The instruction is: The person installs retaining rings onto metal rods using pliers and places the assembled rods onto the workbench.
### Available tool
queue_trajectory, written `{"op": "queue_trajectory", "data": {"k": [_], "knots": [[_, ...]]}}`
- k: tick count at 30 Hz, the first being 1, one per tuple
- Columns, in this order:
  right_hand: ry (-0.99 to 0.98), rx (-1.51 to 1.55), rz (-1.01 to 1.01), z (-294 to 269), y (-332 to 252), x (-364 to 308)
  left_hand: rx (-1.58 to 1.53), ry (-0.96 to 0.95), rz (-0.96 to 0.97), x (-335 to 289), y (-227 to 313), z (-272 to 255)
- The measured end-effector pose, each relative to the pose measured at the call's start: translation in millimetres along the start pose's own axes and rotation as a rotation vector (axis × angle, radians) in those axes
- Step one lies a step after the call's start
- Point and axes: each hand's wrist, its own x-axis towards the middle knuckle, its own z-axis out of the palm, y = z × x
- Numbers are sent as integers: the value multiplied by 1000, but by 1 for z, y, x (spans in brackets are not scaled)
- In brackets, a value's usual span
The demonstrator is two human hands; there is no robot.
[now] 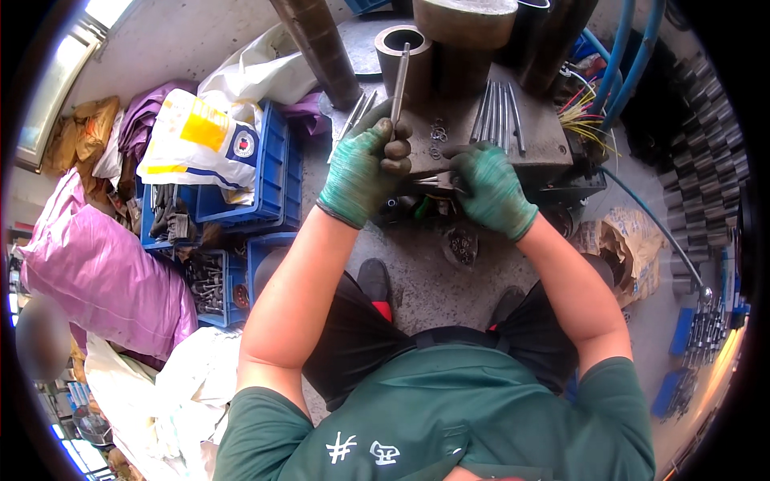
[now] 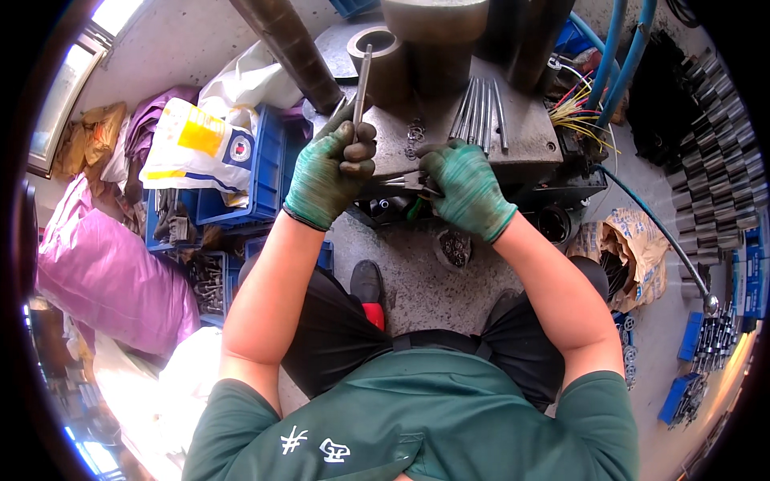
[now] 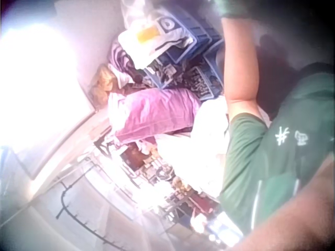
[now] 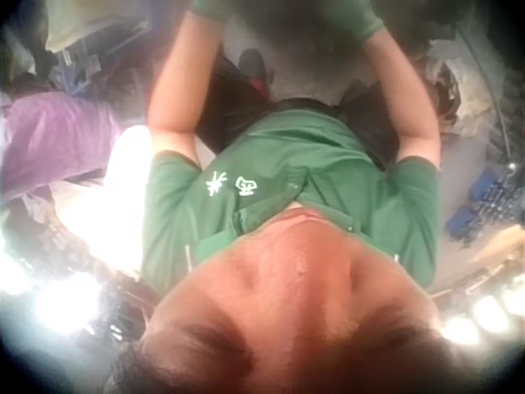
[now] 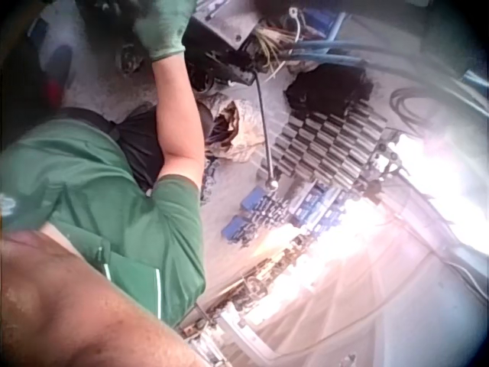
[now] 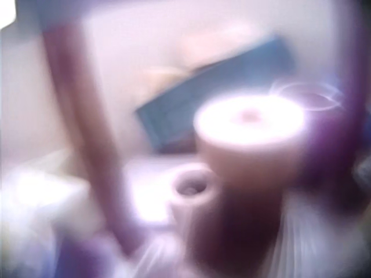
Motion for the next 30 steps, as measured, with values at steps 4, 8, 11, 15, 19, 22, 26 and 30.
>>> {"op": "queue_trajectory", "data": {"k": [4, 8, 11, 15, 19, 22, 26, 30], "knots": [[-21, -111, -13, 15, -4, 7, 44, 59, 35, -3, -3, 10], [-33, -168, -11, 22, 2, 5, 182, 88, 116, -3, 2, 9], [81, -133, -66, 27, 5, 2, 194, 124, 162, -1, 3, 7], [159, 37, 63, 34, 19, -5, 188, 127, 199, 3, 2, 7], [163, 413, 540, 22, 4, 13, 462, 245, 219, 4, -5, 5], [215, 641, 585, 15, 5, 17, 732, 237, 156, 11, -17, 7], [202, 836, 654, 5, -3, 21, 931, 167, 138, 17, -35, 14], [210, 873, 682, 1, -8, 21, 1063, 134, 205, 21, -47, 11]]}}
